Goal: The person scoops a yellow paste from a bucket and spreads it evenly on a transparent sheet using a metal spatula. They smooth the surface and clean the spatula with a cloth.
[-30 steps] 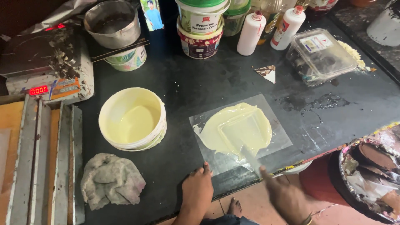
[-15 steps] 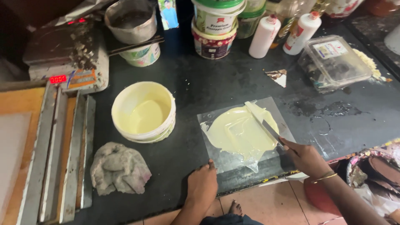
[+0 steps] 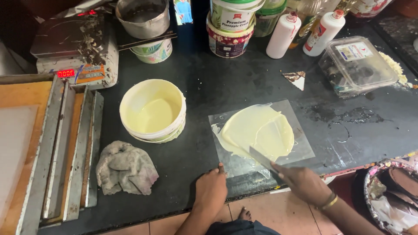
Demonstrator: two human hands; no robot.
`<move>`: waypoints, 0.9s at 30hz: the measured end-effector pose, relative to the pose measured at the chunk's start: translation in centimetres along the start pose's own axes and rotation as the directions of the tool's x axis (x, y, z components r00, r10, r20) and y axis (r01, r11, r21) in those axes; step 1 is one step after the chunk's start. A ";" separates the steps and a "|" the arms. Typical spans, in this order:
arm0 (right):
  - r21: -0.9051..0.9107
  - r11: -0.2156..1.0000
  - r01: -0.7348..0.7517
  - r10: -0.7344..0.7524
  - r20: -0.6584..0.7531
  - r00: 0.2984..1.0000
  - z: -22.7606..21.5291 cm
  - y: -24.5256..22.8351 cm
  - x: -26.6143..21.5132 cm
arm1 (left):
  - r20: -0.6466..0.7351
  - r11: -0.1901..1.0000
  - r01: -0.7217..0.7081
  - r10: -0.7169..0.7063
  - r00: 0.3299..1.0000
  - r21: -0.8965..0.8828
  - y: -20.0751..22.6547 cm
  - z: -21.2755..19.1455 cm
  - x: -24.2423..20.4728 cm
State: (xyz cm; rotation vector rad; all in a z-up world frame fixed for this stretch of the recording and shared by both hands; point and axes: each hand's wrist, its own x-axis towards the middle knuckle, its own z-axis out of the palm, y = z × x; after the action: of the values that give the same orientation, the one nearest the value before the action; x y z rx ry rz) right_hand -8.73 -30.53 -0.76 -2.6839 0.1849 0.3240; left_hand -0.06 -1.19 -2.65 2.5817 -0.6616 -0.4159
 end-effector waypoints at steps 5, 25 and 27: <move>-0.292 0.939 -0.181 0.127 -0.196 0.972 0.4 1.9 -4.1 | -0.015 0.998 -0.042 0.043 0.999 0.038 -0.1 -0.5 0.0; -0.095 0.899 -0.428 0.356 -0.410 0.840 6.0 -2.9 -0.3 | 0.058 0.993 -0.115 0.117 0.991 -0.035 -1.6 -2.2 0.3; 0.068 0.952 -0.298 0.297 -0.436 0.849 6.4 -2.3 -0.6 | 0.079 0.992 -0.115 0.118 0.990 -0.050 -1.7 -2.3 0.2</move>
State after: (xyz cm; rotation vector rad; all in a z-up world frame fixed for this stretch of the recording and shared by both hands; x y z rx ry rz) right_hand -10.15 -25.63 -5.37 -2.6874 0.7447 -0.2094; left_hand 1.61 0.85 -1.55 2.4795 -0.8179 -0.4948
